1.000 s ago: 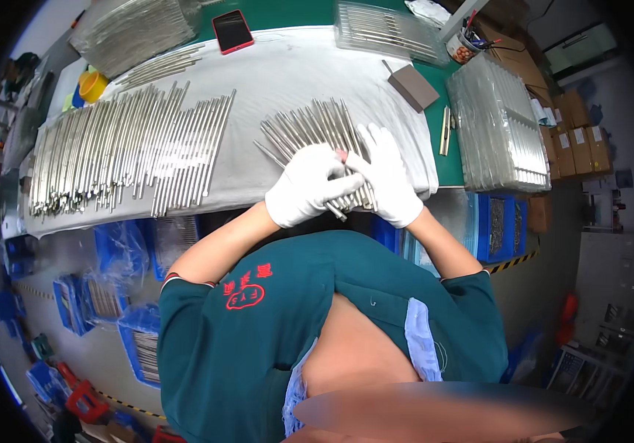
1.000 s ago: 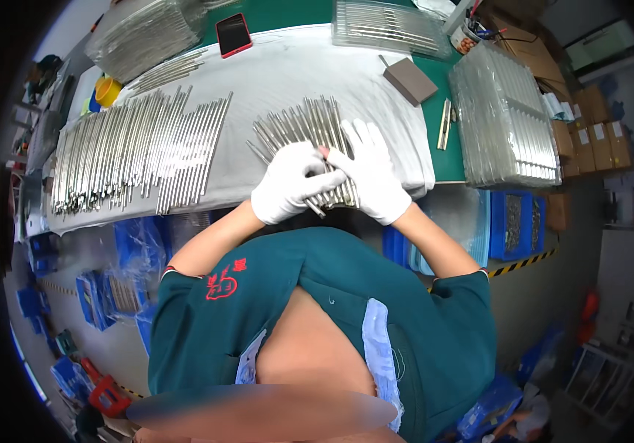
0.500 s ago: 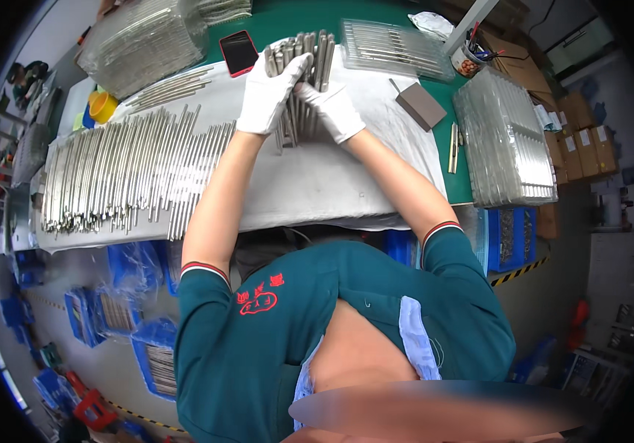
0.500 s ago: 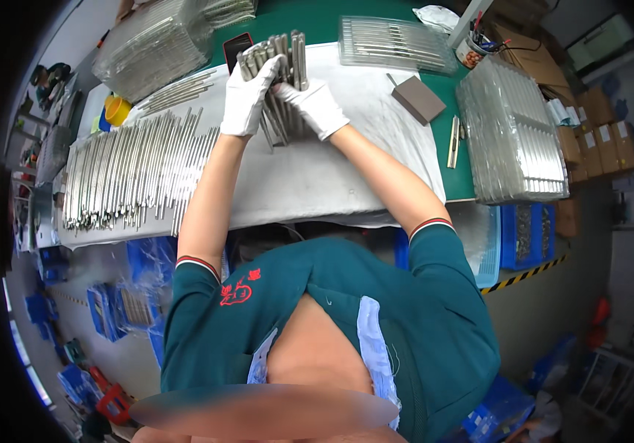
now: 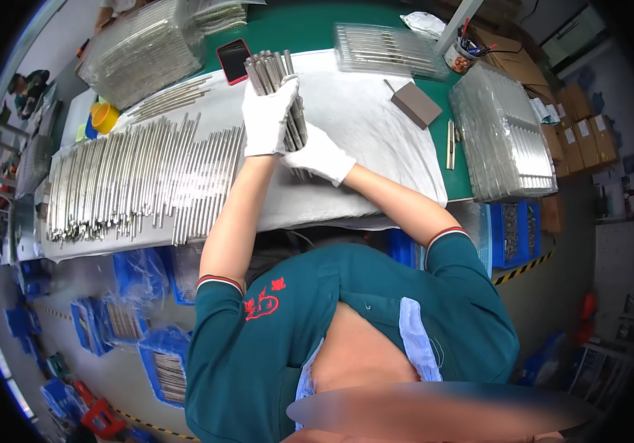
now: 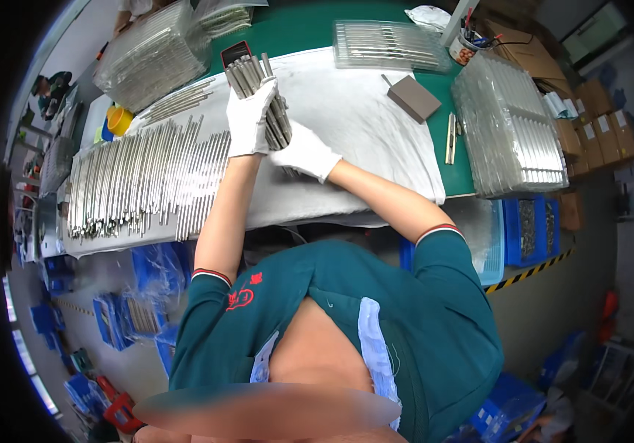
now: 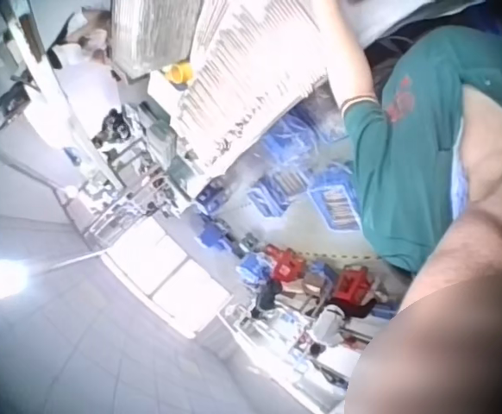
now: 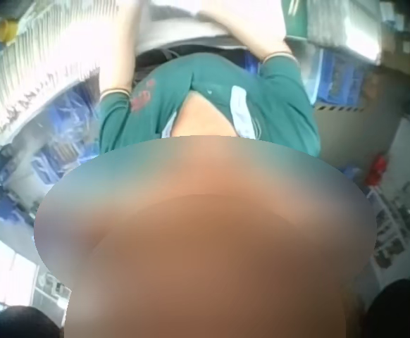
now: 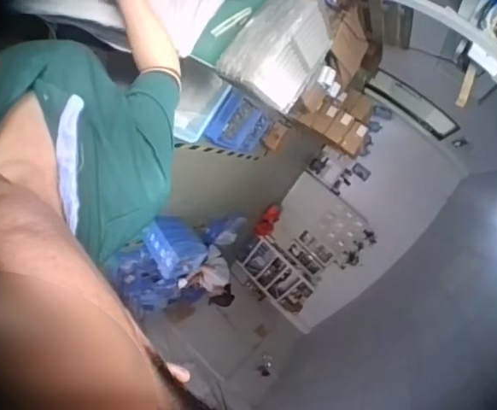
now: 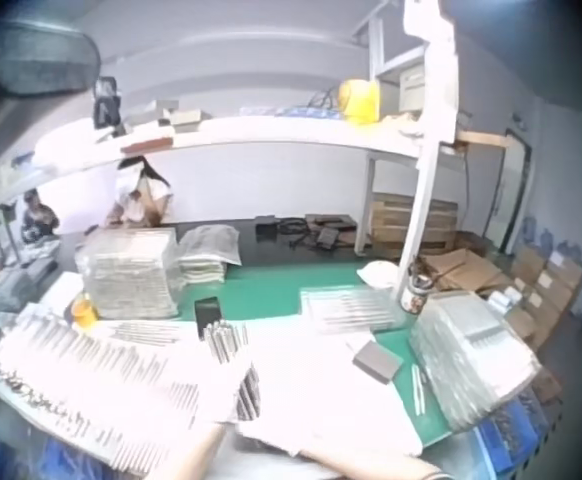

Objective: The recorder uses an abrasive sanding block to polish or deburr long, thin metal rods on a factory workbench.

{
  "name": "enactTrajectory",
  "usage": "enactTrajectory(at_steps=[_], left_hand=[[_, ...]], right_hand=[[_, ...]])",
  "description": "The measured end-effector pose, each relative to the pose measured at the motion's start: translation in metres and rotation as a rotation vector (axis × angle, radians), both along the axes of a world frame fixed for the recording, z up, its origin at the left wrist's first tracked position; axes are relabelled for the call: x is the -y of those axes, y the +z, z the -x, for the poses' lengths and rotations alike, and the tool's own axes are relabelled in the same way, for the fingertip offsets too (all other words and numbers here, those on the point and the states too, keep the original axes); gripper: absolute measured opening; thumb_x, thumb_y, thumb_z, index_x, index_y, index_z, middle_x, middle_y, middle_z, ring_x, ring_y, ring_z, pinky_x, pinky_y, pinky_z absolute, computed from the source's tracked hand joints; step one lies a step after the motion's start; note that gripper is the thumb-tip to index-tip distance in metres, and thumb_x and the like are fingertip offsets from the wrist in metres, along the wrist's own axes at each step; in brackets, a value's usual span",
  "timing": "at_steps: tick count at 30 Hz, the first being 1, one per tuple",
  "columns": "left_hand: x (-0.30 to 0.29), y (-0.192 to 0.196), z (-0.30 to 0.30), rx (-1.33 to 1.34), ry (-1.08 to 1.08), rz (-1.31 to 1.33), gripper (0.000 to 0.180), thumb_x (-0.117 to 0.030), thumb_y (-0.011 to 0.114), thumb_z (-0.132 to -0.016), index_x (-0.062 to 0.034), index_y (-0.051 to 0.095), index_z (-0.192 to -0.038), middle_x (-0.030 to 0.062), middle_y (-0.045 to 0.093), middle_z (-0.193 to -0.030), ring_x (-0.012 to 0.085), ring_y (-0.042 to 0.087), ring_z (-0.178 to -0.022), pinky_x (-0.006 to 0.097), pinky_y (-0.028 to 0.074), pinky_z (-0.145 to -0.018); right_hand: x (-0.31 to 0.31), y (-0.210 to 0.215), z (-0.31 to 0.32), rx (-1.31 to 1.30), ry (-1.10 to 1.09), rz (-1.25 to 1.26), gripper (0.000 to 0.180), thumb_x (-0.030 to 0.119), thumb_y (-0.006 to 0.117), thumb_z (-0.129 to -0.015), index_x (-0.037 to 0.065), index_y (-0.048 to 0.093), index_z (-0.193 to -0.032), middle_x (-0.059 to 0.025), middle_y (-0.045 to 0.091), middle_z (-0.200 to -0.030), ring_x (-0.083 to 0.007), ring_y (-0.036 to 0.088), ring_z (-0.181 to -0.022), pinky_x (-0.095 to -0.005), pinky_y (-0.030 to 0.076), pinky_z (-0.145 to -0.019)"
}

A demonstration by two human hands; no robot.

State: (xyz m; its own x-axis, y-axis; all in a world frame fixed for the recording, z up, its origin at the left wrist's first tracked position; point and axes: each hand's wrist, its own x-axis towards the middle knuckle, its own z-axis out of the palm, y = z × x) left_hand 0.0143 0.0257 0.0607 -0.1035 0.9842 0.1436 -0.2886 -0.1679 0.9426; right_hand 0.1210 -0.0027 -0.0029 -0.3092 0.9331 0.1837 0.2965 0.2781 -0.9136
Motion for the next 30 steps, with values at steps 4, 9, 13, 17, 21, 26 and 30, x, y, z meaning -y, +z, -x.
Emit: enactTrajectory(at_steps=[4,9,13,17,21,26,30], left_hand=[[0.000,-0.021,-0.002,-0.086,-0.051,0.139,0.034,-0.017,0.075,-0.083,-0.0024,0.057,-0.109,0.0069,0.066,-0.089,0.0137,0.063,-0.074,0.028,0.053,-0.067],[0.018,-0.051,-0.029,-0.651,-0.223,0.012,0.109,-0.056,0.074,-0.073,0.0049,0.025,-0.149,0.0328,0.028,-0.149,0.0440,0.036,-0.135,0.039,0.030,-0.114],[0.046,-0.047,-0.045,-1.032,-0.161,-0.036,0.100,-0.053,0.075,-0.069,-0.0125,0.033,-0.150,0.0276,0.019,-0.155,0.0490,0.019,-0.142,0.051,0.021,-0.117],[0.050,-0.057,-0.045,-1.160,-0.272,-0.061,0.072,-0.044,0.070,-0.071,-0.0230,0.054,-0.137,0.0229,0.028,-0.153,0.0442,0.022,-0.143,0.058,0.019,-0.115],[0.056,-0.065,-0.042,-1.158,-0.187,-0.106,0.059,-0.034,0.061,-0.071,-0.0195,0.063,-0.128,0.0203,0.035,-0.150,0.0422,0.026,-0.141,0.055,0.016,-0.116],[0.065,-0.058,-0.028,-1.371,-0.157,-0.160,0.058,-0.042,0.062,-0.075,-0.0157,0.062,-0.128,0.0187,0.038,-0.147,0.0413,0.029,-0.138,0.061,0.019,-0.108],[0.068,-0.060,-0.021,-1.425,-0.139,-0.184,0.062,-0.057,0.049,-0.089,-0.0154,0.055,-0.134,0.0238,0.035,-0.149,0.0440,0.030,-0.138,0.061,0.023,-0.110]], right_hand=[[0.049,0.027,-0.016,-0.435,0.128,0.614,0.026,0.016,0.067,-0.084,0.001,0.060,-0.104,-0.0076,0.065,-0.089,-0.0176,0.064,-0.079,-0.0320,0.053,-0.070],[0.075,0.014,-0.045,-0.737,0.010,0.937,0.012,0.013,0.063,-0.090,0.003,0.061,-0.098,-0.0064,0.065,-0.081,-0.0168,0.066,-0.066,-0.0312,0.059,-0.062],[0.094,0.009,-0.058,-0.711,-0.041,0.985,0.012,0.012,0.062,-0.091,0.001,0.062,-0.095,-0.0092,0.066,-0.079,-0.0191,0.067,-0.068,-0.0346,0.060,-0.067],[0.094,0.020,-0.062,-0.550,0.002,1.042,0.021,0.014,0.064,-0.092,0.000,0.060,-0.106,-0.0119,0.068,-0.093,-0.0214,0.069,-0.077,-0.0361,0.060,-0.072],[0.079,0.026,-0.074,-0.064,0.171,0.848,0.037,0.033,0.063,-0.094,-0.001,0.062,-0.110,-0.0076,0.069,-0.092,-0.0145,0.066,-0.071,-0.0287,0.055,-0.066],[0.061,0.050,-0.082,0.581,0.235,0.765,0.039,0.035,0.061,-0.094,-0.003,0.066,-0.095,-0.0110,0.069,-0.075,-0.0146,0.066,-0.064,-0.0302,0.053,-0.058],[0.054,0.029,-0.111,0.648,0.137,0.482,0.046,0.043,0.061,-0.091,-0.002,0.067,-0.096,-0.0166,0.070,-0.080,-0.0250,0.068,-0.073,-0.0366,0.051,-0.072]])
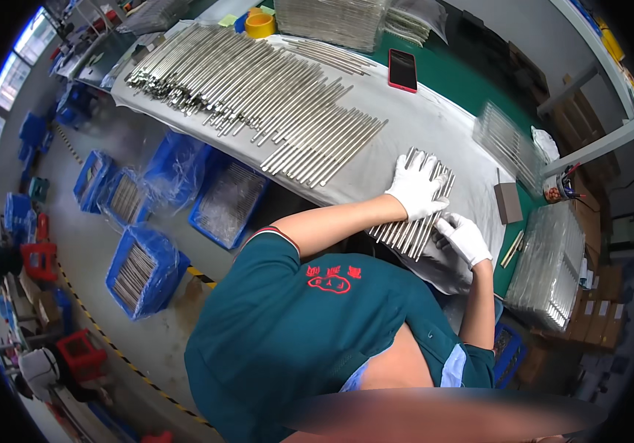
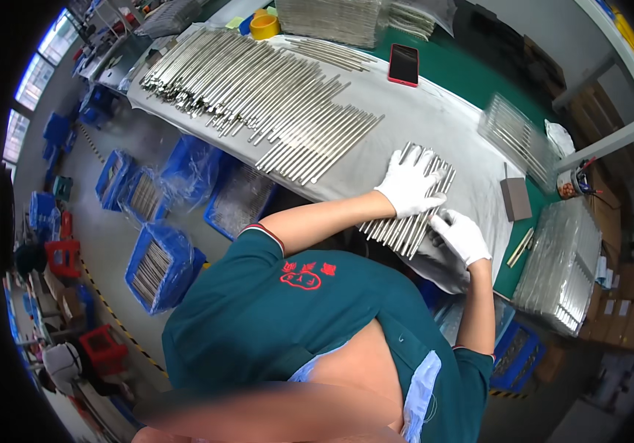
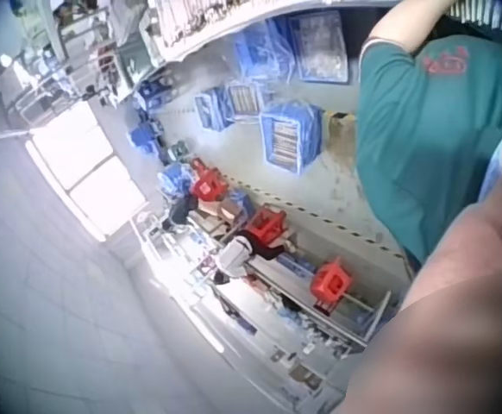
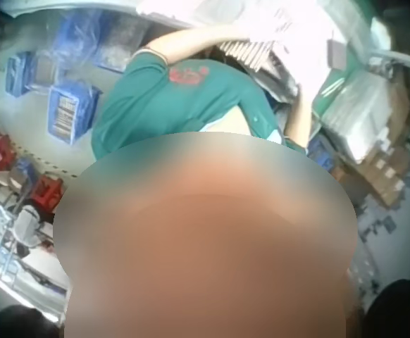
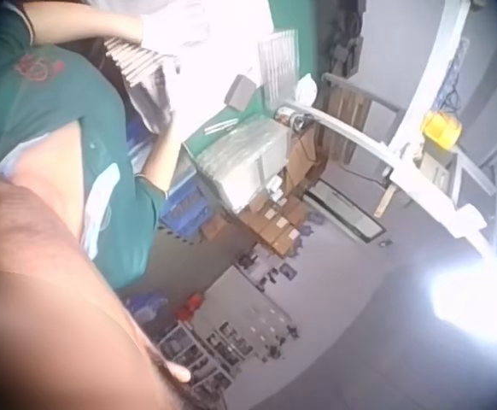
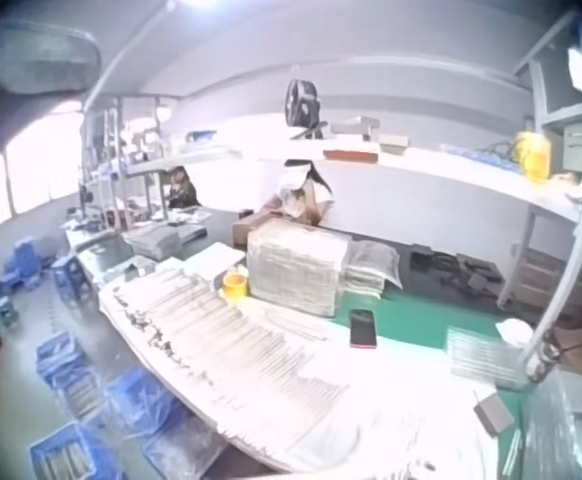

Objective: The recorder uses an abrasive sanding block to polish or deburr long, thin metal rods on a factory workbench.

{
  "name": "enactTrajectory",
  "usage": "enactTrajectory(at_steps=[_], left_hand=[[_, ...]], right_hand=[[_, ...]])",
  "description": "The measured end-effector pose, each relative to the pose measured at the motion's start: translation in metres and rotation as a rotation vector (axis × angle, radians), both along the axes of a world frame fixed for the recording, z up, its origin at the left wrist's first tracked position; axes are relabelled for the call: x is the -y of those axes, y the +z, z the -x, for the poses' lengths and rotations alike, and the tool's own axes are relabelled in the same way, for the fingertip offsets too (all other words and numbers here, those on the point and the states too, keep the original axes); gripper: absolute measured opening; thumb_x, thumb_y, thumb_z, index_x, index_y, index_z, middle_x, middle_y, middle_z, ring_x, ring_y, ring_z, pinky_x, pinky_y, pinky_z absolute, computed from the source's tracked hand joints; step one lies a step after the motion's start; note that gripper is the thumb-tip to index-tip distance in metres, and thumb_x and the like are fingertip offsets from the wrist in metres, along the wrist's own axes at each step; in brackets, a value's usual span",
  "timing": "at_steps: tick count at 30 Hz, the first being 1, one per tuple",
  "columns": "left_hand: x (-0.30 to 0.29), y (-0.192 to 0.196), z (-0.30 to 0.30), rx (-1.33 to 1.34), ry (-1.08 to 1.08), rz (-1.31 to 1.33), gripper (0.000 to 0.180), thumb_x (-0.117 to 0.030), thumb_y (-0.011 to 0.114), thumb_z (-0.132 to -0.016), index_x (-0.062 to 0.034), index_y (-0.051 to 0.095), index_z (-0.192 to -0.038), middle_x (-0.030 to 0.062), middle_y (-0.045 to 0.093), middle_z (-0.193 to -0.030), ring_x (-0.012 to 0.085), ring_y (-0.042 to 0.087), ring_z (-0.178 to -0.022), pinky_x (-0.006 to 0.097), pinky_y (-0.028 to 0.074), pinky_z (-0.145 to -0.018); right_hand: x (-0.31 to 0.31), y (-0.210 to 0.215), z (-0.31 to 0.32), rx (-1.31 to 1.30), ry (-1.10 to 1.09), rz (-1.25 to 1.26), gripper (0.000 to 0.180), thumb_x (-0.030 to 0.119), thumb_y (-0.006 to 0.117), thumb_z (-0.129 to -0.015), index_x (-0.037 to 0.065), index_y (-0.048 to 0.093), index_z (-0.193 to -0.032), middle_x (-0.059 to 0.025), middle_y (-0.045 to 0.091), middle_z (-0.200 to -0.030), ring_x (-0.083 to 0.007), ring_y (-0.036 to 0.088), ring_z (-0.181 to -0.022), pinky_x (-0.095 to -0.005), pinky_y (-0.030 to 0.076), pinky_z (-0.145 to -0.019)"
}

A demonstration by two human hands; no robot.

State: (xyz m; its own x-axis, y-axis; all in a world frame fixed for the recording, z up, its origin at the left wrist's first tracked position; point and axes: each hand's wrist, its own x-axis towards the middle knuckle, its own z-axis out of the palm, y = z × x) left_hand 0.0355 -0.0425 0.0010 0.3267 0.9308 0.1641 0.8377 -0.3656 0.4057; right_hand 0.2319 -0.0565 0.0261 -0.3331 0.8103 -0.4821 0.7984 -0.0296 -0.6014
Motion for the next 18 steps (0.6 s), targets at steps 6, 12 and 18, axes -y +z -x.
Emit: enactTrajectory(at_steps=[6,12,18], left_hand=[[0.002,0.012,0.058,-0.022,0.131,-0.001,0.047,-0.044,0.051,-0.093,-0.0051,0.059,-0.118,0.0196,0.060,-0.110,0.0370,0.064,-0.094,0.046,0.054,-0.076],[0.020,0.000,0.049,0.107,0.163,-0.030,0.027,-0.027,0.048,-0.096,-0.0037,0.054,-0.109,0.0183,0.060,-0.101,0.0364,0.066,-0.078,0.047,0.053,-0.066],[0.024,-0.003,0.046,0.102,0.148,-0.025,0.031,-0.017,0.047,-0.092,0.0036,0.054,-0.114,0.0211,0.059,-0.108,0.0332,0.069,-0.077,0.042,0.056,-0.067]], right_hand=[[0.014,-0.016,-0.002,-0.194,-0.229,-0.471,0.036,0.030,0.067,-0.087,0.004,0.064,-0.113,-0.0163,0.069,-0.104,-0.0279,0.068,-0.099,-0.0359,0.051,-0.086],[0.002,-0.007,0.052,0.041,0.411,-0.919,0.066,0.038,0.065,-0.079,0.003,0.051,-0.132,-0.0221,0.047,-0.140,-0.0400,0.038,-0.133,-0.0491,0.023,-0.115],[-0.002,-0.013,0.052,0.133,0.545,-0.907,0.063,0.046,0.057,-0.088,0.004,0.051,-0.135,-0.0159,0.048,-0.142,-0.0338,0.040,-0.135,-0.0505,0.020,-0.115]])
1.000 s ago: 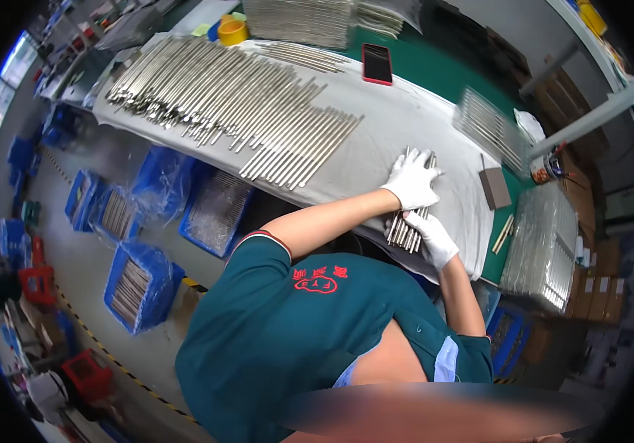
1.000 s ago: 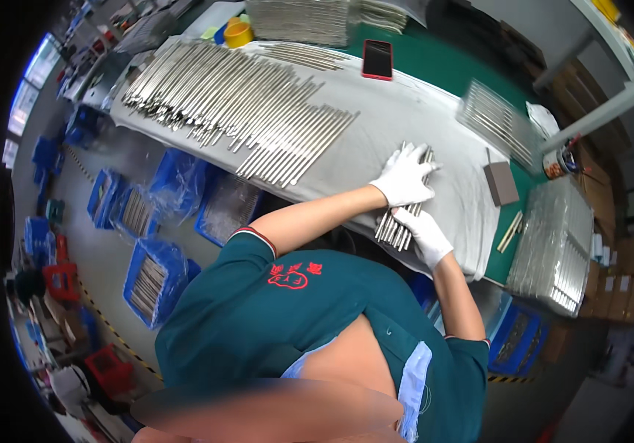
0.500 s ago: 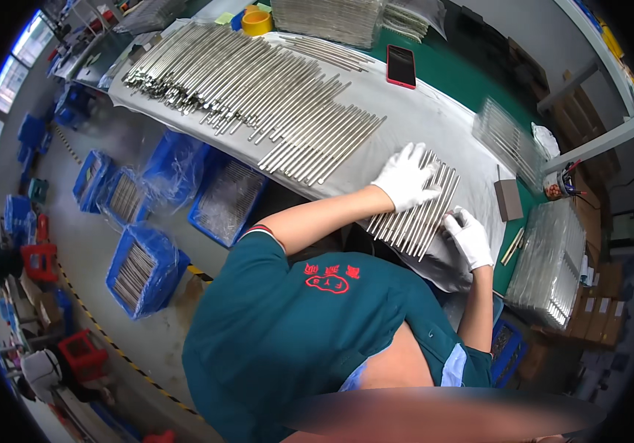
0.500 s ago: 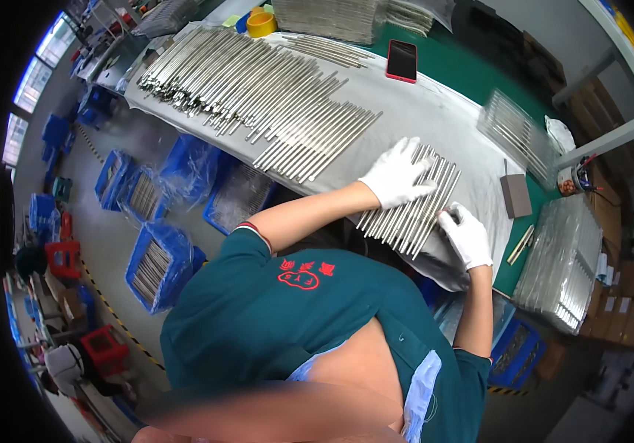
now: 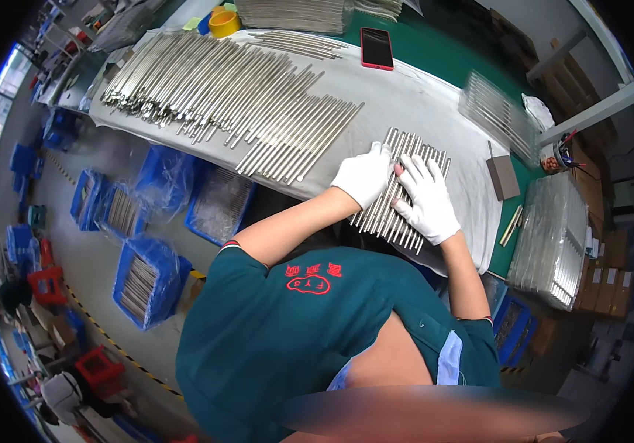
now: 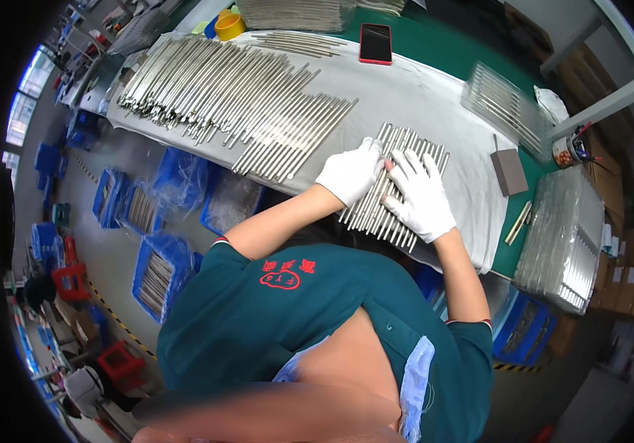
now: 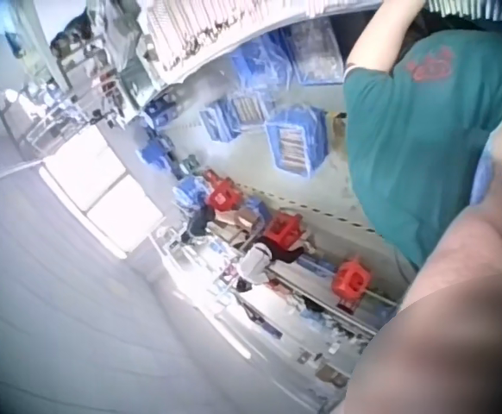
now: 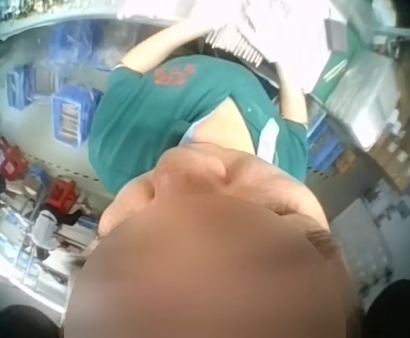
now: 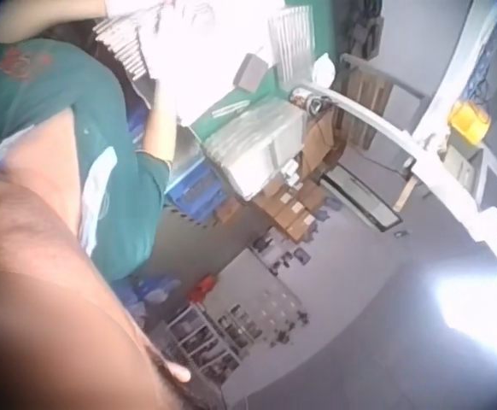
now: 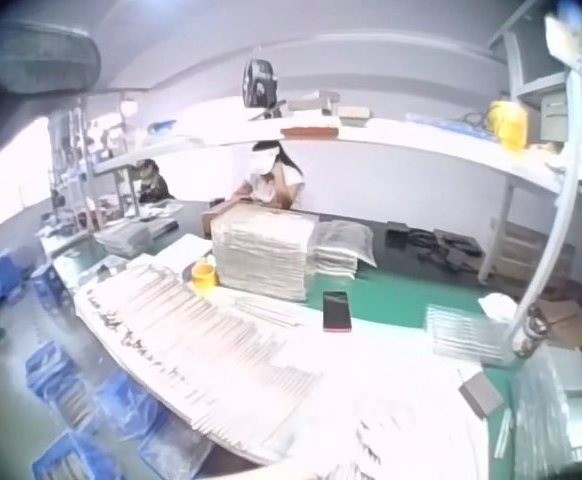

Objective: The recorder uses an abrasive sanding block to polish or deburr long, thin metal rods on a factory workbench.

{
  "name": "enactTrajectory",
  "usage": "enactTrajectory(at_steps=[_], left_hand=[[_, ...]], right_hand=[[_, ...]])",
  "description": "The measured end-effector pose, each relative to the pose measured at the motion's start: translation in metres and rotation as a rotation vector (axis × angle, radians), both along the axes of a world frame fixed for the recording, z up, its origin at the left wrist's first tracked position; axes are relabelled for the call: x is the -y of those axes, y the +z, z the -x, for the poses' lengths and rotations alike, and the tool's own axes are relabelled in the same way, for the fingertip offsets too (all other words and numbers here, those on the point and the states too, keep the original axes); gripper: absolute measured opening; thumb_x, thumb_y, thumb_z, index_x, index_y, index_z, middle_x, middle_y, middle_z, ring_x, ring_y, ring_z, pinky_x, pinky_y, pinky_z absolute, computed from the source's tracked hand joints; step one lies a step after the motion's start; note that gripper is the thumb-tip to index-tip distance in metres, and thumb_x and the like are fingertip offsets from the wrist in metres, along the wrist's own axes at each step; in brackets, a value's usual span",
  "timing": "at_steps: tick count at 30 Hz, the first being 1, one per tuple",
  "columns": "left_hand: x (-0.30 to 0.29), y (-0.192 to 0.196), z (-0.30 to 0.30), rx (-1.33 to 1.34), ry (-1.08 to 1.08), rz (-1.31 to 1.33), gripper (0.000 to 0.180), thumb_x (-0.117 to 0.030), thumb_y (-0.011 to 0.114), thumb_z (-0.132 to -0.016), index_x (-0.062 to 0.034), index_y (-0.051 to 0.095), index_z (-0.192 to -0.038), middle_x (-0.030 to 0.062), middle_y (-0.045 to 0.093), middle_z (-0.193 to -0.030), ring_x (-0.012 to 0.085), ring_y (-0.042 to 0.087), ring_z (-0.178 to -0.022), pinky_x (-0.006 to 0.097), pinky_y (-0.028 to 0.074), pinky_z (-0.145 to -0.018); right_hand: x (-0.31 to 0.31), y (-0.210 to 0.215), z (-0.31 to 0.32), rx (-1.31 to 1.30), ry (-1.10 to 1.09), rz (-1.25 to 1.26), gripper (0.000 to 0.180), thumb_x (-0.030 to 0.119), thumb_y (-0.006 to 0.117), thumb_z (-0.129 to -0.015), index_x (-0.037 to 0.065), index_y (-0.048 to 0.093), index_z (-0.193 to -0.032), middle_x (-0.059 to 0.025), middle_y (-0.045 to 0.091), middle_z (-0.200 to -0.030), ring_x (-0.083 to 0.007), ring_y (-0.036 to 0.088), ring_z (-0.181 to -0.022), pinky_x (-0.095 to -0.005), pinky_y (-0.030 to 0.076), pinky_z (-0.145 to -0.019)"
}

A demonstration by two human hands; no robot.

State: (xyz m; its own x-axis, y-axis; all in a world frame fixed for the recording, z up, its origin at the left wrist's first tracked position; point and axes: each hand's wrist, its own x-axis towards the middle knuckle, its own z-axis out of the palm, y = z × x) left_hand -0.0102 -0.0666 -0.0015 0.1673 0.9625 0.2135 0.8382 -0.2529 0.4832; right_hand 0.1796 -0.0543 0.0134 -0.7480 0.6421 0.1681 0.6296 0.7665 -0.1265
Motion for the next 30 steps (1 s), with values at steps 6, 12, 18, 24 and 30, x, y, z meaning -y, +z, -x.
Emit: enactTrajectory(at_steps=[6,12,18,24,30], left_hand=[[-0.002,-0.001,-0.009,-0.061,-0.022,0.026,0.033,-0.027,0.045,-0.098,0.0022,0.052,-0.111,0.0253,0.057,-0.107,0.0353,0.067,-0.066,0.044,0.056,-0.059],[0.000,0.008,-0.023,-0.029,-0.107,0.083,0.031,-0.027,0.043,-0.098,0.0000,0.052,-0.112,0.0247,0.054,-0.117,0.0399,0.067,-0.075,0.047,0.056,-0.066],[-0.003,0.005,0.003,0.011,-0.160,-0.066,0.033,-0.022,0.049,-0.095,-0.0050,0.056,-0.122,0.0139,0.060,-0.126,0.0351,0.065,-0.099,0.043,0.054,-0.080],[-0.003,0.007,0.017,-0.199,-0.336,-0.254,0.049,-0.039,0.057,-0.092,-0.0070,0.055,-0.130,0.0155,0.055,-0.133,0.0339,0.049,-0.123,0.050,0.036,-0.103],[0.001,-0.002,-0.008,-0.267,-0.536,-0.113,0.077,-0.066,0.046,-0.089,-0.0093,0.047,-0.141,0.0172,0.044,-0.145,0.0423,0.040,-0.132,0.063,0.025,-0.108]], right_hand=[[0.008,0.005,-0.067,0.044,-0.028,0.075,0.060,0.048,0.055,-0.090,0.010,0.052,-0.137,-0.0161,0.046,-0.143,-0.0370,0.038,-0.135,-0.0505,0.021,-0.116],[0.010,0.011,-0.042,-0.073,-0.020,0.080,0.067,0.047,0.058,-0.087,0.002,0.048,-0.136,-0.0199,0.044,-0.144,-0.0354,0.037,-0.136,-0.0465,0.023,-0.116],[0.012,0.004,-0.027,0.000,0.097,-0.002,0.066,0.049,0.053,-0.089,0.005,0.048,-0.138,-0.0166,0.044,-0.145,-0.0318,0.038,-0.137,-0.0480,0.021,-0.116],[0.018,0.004,-0.071,0.080,0.043,0.078,0.066,0.054,0.045,-0.092,0.007,0.049,-0.139,-0.0162,0.041,-0.149,-0.0339,0.034,-0.140,-0.0500,0.018,-0.118],[0.024,0.009,-0.101,0.094,0.009,0.113,0.071,0.058,0.041,-0.093,0.003,0.046,-0.139,-0.0179,0.040,-0.149,-0.0360,0.034,-0.140,-0.0508,0.018,-0.117]])
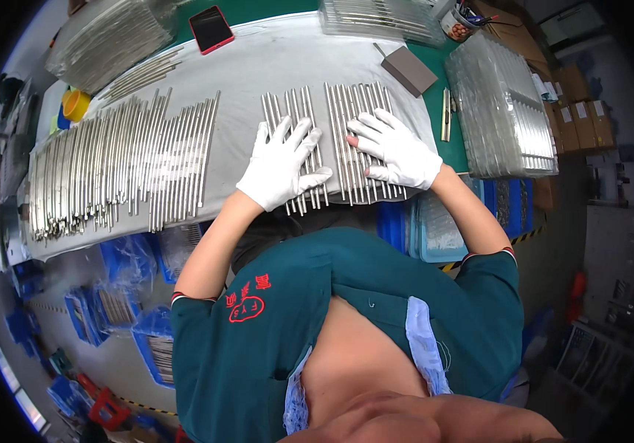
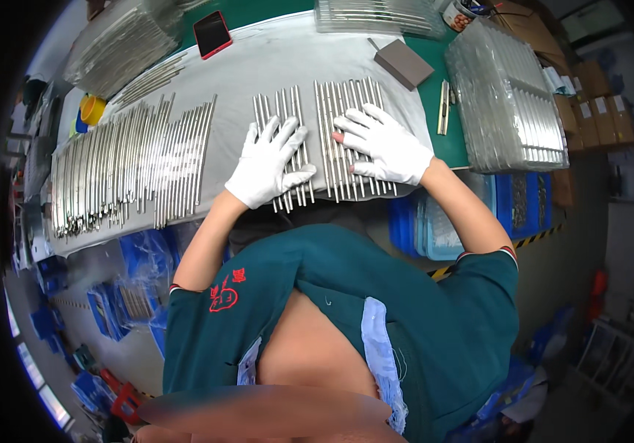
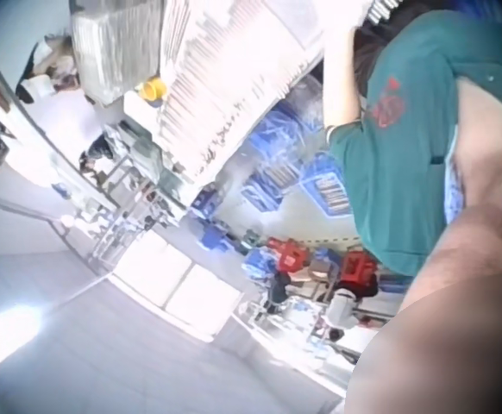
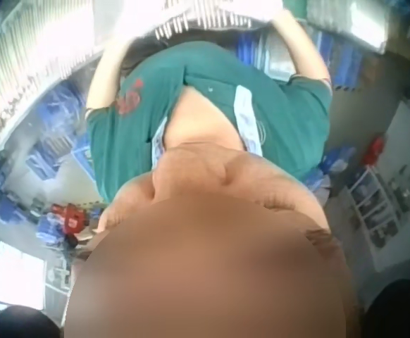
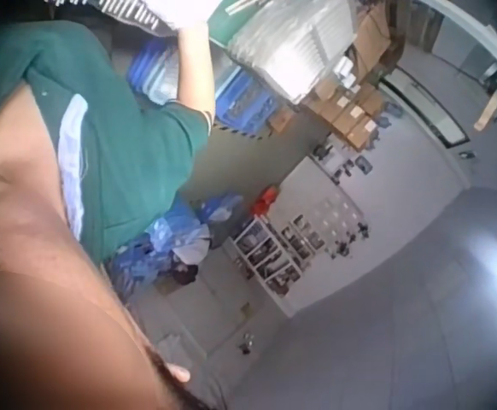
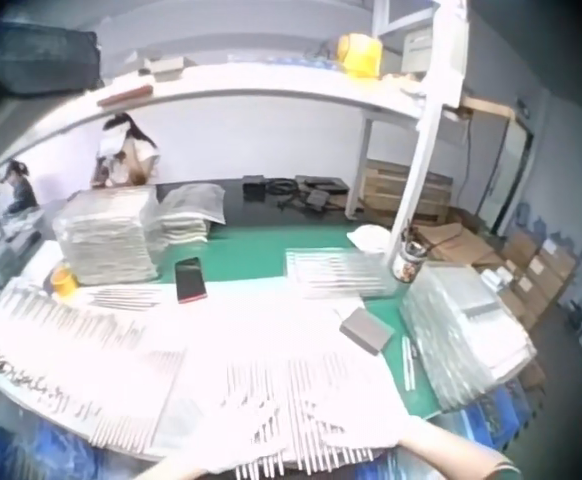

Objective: The recorder uses an abrasive sanding block to polish or deburr long, thin metal rods on a factory workbench.

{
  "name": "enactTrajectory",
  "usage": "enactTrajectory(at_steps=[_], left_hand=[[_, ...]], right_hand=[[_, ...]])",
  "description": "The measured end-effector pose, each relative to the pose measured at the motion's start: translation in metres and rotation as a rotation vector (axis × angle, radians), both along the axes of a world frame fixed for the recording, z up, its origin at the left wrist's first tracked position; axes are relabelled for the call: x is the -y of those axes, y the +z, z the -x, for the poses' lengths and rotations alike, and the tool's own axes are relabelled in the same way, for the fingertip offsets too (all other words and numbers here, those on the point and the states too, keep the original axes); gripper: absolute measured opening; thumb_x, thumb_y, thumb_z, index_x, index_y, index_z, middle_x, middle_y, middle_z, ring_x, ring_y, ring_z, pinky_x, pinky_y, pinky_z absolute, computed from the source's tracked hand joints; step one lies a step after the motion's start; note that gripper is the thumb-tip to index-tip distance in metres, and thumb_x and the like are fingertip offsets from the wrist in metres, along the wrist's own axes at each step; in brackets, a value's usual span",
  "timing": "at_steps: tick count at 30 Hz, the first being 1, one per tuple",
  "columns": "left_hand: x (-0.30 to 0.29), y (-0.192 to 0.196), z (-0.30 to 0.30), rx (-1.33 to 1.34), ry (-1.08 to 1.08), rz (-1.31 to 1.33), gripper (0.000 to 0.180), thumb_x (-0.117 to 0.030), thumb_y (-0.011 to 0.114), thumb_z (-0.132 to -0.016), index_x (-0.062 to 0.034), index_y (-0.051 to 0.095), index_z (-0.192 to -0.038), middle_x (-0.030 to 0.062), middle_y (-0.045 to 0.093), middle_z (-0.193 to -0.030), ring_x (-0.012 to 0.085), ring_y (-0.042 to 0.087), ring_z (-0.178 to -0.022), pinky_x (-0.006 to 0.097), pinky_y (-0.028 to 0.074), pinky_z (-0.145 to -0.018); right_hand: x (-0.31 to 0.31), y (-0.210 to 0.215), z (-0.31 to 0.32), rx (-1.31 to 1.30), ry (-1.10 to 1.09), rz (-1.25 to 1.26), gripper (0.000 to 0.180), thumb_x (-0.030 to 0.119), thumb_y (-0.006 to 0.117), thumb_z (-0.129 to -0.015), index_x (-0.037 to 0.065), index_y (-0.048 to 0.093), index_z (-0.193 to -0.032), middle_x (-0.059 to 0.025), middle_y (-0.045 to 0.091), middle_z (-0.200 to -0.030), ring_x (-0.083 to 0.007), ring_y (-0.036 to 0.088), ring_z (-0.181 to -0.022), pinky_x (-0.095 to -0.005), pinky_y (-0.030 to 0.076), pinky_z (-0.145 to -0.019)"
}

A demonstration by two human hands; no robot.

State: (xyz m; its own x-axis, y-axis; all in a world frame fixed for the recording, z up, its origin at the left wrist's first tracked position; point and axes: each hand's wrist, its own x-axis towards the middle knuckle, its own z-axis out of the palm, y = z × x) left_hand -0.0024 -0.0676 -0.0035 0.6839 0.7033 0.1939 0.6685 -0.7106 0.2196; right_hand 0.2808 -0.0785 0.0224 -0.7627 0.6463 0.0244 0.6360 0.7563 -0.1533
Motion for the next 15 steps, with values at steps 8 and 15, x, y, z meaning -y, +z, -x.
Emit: enactTrajectory(at_steps=[8,15], left_hand=[[-0.005,0.001,-0.022,0.436,0.019,0.270,0.073,-0.052,0.052,-0.093,0.0041,0.044,-0.139,0.0250,0.043,-0.144,0.0387,0.035,-0.138,0.048,0.023,-0.115],[0.039,0.012,0.013,0.162,-0.005,0.057,0.076,-0.058,0.062,-0.082,0.0008,0.055,-0.130,0.0242,0.052,-0.133,0.0491,0.045,-0.122,0.055,0.029,-0.108]], right_hand=[[-0.006,-0.004,0.030,-0.244,0.029,0.009,0.067,0.046,0.048,-0.095,-0.002,0.041,-0.141,-0.0205,0.045,-0.142,-0.0342,0.038,-0.136,-0.0437,0.021,-0.118],[-0.083,0.007,0.038,-1.148,-0.282,0.762,0.072,0.059,0.030,-0.101,0.006,0.036,-0.149,-0.0139,0.041,-0.150,-0.0262,0.037,-0.140,-0.0368,0.027,-0.117]])
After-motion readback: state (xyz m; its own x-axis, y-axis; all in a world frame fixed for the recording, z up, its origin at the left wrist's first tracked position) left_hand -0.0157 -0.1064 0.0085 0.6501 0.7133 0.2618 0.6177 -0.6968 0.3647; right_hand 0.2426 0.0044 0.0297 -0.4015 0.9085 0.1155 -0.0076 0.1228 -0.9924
